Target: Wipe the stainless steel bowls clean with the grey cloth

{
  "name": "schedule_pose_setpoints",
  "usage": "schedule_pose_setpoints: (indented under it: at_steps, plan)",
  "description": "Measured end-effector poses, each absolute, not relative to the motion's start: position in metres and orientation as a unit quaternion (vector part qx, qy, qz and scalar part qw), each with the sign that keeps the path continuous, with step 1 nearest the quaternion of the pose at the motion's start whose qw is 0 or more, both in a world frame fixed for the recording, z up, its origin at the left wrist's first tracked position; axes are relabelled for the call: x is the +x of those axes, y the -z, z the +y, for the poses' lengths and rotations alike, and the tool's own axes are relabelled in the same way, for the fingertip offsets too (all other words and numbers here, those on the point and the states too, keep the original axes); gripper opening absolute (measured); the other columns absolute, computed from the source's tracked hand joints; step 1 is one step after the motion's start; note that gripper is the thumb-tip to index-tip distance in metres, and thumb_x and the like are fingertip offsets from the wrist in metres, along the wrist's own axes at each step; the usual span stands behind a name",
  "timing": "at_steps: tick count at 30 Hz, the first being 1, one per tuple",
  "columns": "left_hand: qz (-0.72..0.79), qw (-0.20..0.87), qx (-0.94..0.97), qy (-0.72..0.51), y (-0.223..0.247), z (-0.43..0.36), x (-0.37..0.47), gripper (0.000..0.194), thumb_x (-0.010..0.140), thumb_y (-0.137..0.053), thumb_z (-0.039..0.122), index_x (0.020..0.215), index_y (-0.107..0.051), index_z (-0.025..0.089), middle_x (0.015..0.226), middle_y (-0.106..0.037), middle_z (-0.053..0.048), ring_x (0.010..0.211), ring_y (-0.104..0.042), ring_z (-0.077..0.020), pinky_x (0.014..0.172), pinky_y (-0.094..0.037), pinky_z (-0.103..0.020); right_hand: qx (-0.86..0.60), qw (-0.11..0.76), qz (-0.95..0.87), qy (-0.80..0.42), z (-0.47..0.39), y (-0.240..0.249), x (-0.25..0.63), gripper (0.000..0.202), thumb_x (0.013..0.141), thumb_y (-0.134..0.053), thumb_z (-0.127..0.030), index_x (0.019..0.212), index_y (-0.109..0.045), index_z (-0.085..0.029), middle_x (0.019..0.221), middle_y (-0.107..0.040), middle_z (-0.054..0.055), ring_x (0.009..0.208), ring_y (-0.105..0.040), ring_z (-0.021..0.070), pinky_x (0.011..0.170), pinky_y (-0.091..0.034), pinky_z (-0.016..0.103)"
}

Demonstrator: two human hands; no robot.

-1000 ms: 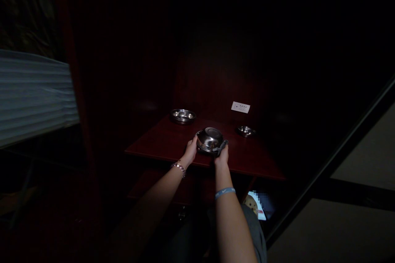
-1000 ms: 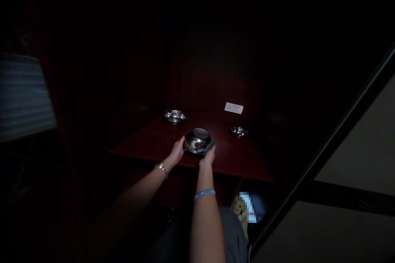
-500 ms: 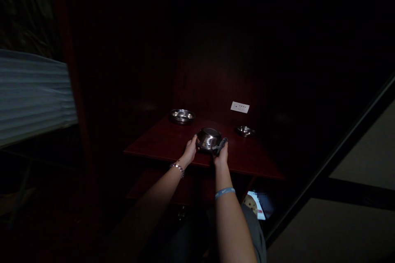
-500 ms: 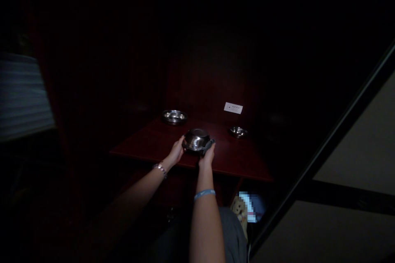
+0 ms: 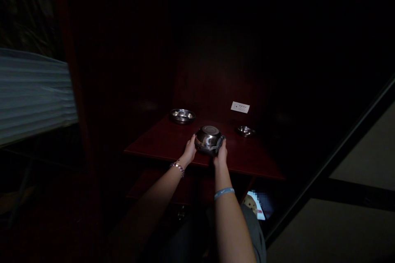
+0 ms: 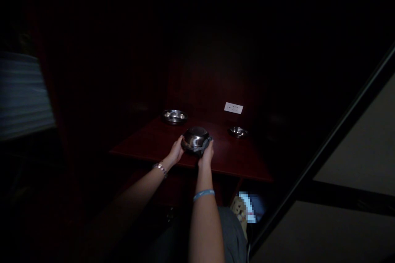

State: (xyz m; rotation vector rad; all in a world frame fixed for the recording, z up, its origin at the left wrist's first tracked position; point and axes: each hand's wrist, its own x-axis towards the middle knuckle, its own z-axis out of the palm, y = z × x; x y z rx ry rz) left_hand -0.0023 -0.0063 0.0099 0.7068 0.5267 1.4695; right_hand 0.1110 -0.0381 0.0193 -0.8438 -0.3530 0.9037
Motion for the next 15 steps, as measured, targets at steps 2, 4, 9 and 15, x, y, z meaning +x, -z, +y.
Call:
schedule_pose_setpoints:
  at_steps: [2, 4, 9, 15]
  plan:
    - [0.228, 0.658, 0.299, -0.652, -0.0112, -0.0063, -0.0023, 0.028, 0.089, -0.065, 0.042, 0.097, -0.070, 0.016, 0.098, -0.076, -0.007, 0.092, -0.069, -0.0181, 0.086, -0.051, -0.030, -0.405, 0.800, -0.178, -0.406, -0.0365, -0.0172, 0.1103, 0.041, 0.090, -0.055, -0.051, 0.108, -0.070, -0.018, 0.106, -0.077, 0.008, 0.095, -0.074, 0.0181, 0.080, -0.061, 0.031]
    - [0.233, 0.660, 0.292, -0.651, -0.0118, -0.0062, -0.0022, 0.027, 0.091, -0.063, 0.040, 0.098, -0.070, 0.016, 0.099, -0.076, -0.007, 0.093, -0.069, -0.0178, 0.088, -0.052, -0.030, -0.406, 0.801, -0.182, -0.400, -0.0357, -0.0161, 0.1097, 0.041, 0.090, -0.054, -0.051, 0.107, -0.070, -0.018, 0.105, -0.077, 0.008, 0.094, -0.074, 0.0180, 0.081, -0.060, 0.031]
    - [0.245, 0.659, 0.302, -0.644, -0.0138, -0.0093, -0.0022, 0.024, 0.093, -0.061, 0.038, 0.097, -0.072, 0.017, 0.100, -0.077, -0.008, 0.096, -0.070, -0.0194, 0.091, -0.052, -0.032, -0.408, 0.802, -0.181, -0.396, -0.0361, -0.0179, 0.1079, 0.042, 0.089, -0.055, -0.052, 0.108, -0.070, -0.017, 0.106, -0.077, 0.009, 0.097, -0.074, 0.0189, 0.084, -0.060, 0.032]
    - [0.252, 0.661, 0.310, -0.636, -0.0139, -0.0098, -0.0039, 0.025, 0.095, -0.058, 0.037, 0.091, -0.071, 0.017, 0.092, -0.077, -0.007, 0.091, -0.071, -0.0180, 0.092, -0.053, -0.032, -0.381, 0.812, -0.201, -0.395, -0.0352, -0.0200, 0.1066, 0.045, 0.087, -0.056, -0.051, 0.112, -0.069, -0.016, 0.107, -0.077, 0.008, 0.098, -0.073, 0.0201, 0.086, -0.060, 0.035]
